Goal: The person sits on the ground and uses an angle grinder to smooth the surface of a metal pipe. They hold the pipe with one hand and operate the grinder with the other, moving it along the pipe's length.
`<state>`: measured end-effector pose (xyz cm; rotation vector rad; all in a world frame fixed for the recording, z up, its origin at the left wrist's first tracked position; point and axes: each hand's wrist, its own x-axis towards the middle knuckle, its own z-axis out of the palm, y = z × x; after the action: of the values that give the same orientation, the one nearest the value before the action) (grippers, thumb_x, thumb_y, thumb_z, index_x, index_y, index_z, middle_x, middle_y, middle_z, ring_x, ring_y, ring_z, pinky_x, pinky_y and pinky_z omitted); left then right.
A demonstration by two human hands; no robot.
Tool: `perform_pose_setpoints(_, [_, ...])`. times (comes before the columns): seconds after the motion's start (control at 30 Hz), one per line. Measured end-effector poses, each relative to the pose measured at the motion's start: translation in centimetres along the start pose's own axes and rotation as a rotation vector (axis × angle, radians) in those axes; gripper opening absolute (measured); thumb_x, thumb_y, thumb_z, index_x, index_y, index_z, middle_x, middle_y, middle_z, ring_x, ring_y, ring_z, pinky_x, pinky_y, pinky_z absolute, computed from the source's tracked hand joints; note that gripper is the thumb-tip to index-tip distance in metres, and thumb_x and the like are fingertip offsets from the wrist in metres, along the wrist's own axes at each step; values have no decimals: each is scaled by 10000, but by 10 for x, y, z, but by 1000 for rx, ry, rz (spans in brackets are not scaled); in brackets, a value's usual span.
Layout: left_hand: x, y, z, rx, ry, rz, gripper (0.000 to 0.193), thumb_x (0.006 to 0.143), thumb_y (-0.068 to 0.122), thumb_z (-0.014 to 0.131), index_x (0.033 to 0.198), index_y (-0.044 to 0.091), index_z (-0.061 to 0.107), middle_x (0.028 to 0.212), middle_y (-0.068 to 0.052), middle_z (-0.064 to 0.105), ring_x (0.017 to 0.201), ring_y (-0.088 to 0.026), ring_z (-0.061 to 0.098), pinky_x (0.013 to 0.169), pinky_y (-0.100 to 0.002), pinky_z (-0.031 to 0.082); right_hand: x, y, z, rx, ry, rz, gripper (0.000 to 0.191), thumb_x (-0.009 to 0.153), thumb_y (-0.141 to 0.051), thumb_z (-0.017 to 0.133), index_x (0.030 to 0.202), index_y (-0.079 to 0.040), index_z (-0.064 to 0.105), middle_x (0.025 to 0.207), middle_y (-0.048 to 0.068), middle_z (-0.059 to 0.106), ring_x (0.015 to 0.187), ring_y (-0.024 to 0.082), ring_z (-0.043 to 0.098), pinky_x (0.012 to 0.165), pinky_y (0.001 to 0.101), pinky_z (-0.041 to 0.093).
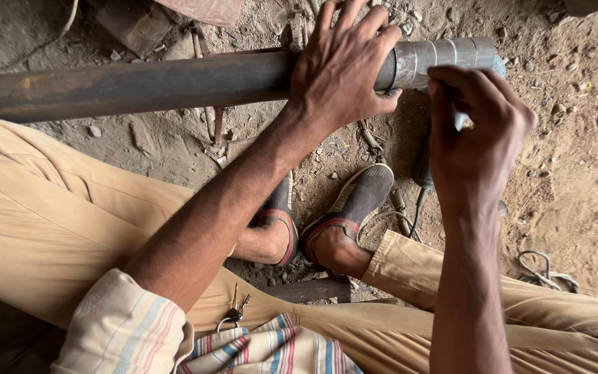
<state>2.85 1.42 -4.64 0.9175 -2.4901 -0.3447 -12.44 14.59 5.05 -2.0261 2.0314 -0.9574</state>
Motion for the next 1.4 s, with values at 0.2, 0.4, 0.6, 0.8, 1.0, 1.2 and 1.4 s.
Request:
perform_pose_setpoints(0.2, [3, 3, 4, 11, -58, -50, 763, 641, 597, 911, 1119, 36, 713, 1252, -176, 599, 1252, -352, 483, 1066, -603, 371, 19, 15, 20, -68, -68, -85, 76, 1125, -3, 708, 1094, -5, 778, 1068, 140, 779, 810, 174, 761, 679, 274, 628])
perform_pose_setpoints(0.4, [2, 1, 11, 2, 63, -18, 731, 604, 559, 904, 1068, 34, 695, 1237, -196, 573, 1240, -376, 482, 1027, -607, 398, 37, 24, 24, -188, -135, -169, 89, 1138, -35, 701, 1086, -26, 772, 1020, 124, 769, 811, 174, 737, 700, 297, 616])
perform_pose_setpoints(0.6, [4, 3, 17, -1, -49, -88, 684, 649, 501, 880, 1130, 59, 679, 1299, -179, 565, 1313, -373, 464, 1050, -600, 412, 49, 18, 23, -281, -204, -174, 81, 1093, -54, 725, 1050, -15, 782, 998, 127, 760, 723, 199, 704, 647, 348, 585])
perform_pose_setpoints(0.8, [5, 4, 22, 3, 4, -82, 803, 615, 563, 890, 1178, 38, 663, 1381, -228, 526, 1354, -420, 422, 1068, -658, 371, 55, 16, 23, -260, -229, -179, 75, 1090, -45, 723, 1062, -8, 781, 999, 128, 757, 731, 203, 715, 644, 337, 595])
perform_pose_setpoints(1.0, [2, 2, 29, -3, 138, -40, 793, 607, 560, 895, 1164, 43, 667, 1394, -244, 508, 1359, -431, 414, 1091, -679, 332, 53, 18, 27, -280, -252, -194, 75, 1092, -21, 710, 1066, -4, 777, 986, 130, 750, 754, 200, 724, 634, 312, 607])
perform_pose_setpoints(1.2, [1, 3, 30, 17, 192, -26, 807, 556, 543, 909, 1147, 47, 673, 1396, -235, 505, 1355, -417, 409, 1107, -662, 328, 47, 16, 24, -359, -239, -224, 91, 1093, -8, 693, 1065, -26, 778, 986, 113, 753, 774, 191, 729, 667, 299, 618])
perform_pose_setpoints(1.4, [3, 6, 16, -32, 17, -84, 829, 542, 587, 935, 1088, 16, 683, 1318, -200, 531, 1282, -371, 457, 1068, -614, 369, 25, 8, 20, -340, -193, -160, 97, 1140, -39, 695, 1107, -46, 786, 991, 117, 774, 752, 179, 726, 610, 298, 594])
